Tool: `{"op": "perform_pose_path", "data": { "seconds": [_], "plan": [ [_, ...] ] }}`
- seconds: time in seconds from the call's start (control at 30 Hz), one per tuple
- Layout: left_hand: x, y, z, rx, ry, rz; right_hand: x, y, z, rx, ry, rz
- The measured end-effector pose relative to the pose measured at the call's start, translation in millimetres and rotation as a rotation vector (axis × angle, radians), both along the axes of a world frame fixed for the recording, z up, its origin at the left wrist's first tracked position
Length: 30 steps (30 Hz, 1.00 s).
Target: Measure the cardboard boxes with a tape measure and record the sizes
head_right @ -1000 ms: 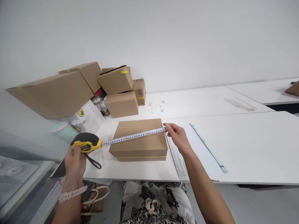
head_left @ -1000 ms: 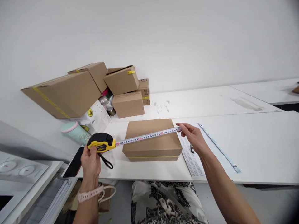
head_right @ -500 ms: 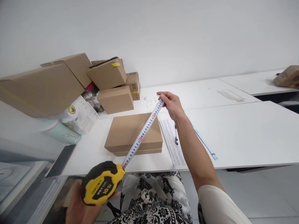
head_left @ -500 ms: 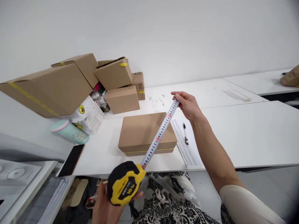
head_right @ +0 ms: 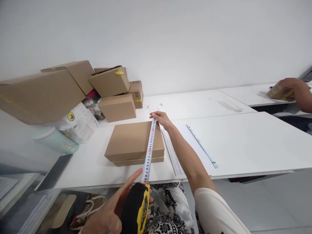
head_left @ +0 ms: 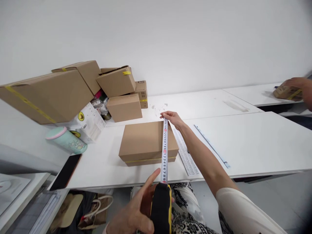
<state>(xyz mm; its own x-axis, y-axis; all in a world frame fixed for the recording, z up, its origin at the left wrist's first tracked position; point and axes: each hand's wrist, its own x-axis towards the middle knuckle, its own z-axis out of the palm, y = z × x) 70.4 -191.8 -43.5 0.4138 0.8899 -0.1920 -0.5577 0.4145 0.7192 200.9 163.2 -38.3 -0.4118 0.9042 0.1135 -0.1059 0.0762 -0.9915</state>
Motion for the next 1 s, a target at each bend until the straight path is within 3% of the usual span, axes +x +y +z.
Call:
{"op": "perform_pose_path", "data": {
  "seconds": [0.1, 0.2, 0.37, 0.5, 0.77, 1.0],
  "plan": [
    [13, 8, 7.4, 0.05, -0.037, -0.032, -11, -1, -13.4, -0.105, -0.033, 0.021],
    [28, 11, 10.2, 0.104, -0.106, -0.069, -14, -4, -21.9, -0.105, -0.053, 0.0],
    [41, 8, -3.5, 0.055, -0.138, -0.106, -9, -11, -23.0, -0.174, -0.118, -0.064],
    [42, 6, -9.8, -0.015, -0.14, -0.128, -7, -15, -21.6, -0.206, -0.105, -0.082],
    [35, 4, 0.3, -0.029, -0.075, -0.116, -8, -13, -24.1, -0.192, -0.073, -0.091],
    [34, 5, -4.8, -0.017, -0.098, -0.126, -9, -12, -24.4, -0.193, -0.077, -0.101]
  ]
}}
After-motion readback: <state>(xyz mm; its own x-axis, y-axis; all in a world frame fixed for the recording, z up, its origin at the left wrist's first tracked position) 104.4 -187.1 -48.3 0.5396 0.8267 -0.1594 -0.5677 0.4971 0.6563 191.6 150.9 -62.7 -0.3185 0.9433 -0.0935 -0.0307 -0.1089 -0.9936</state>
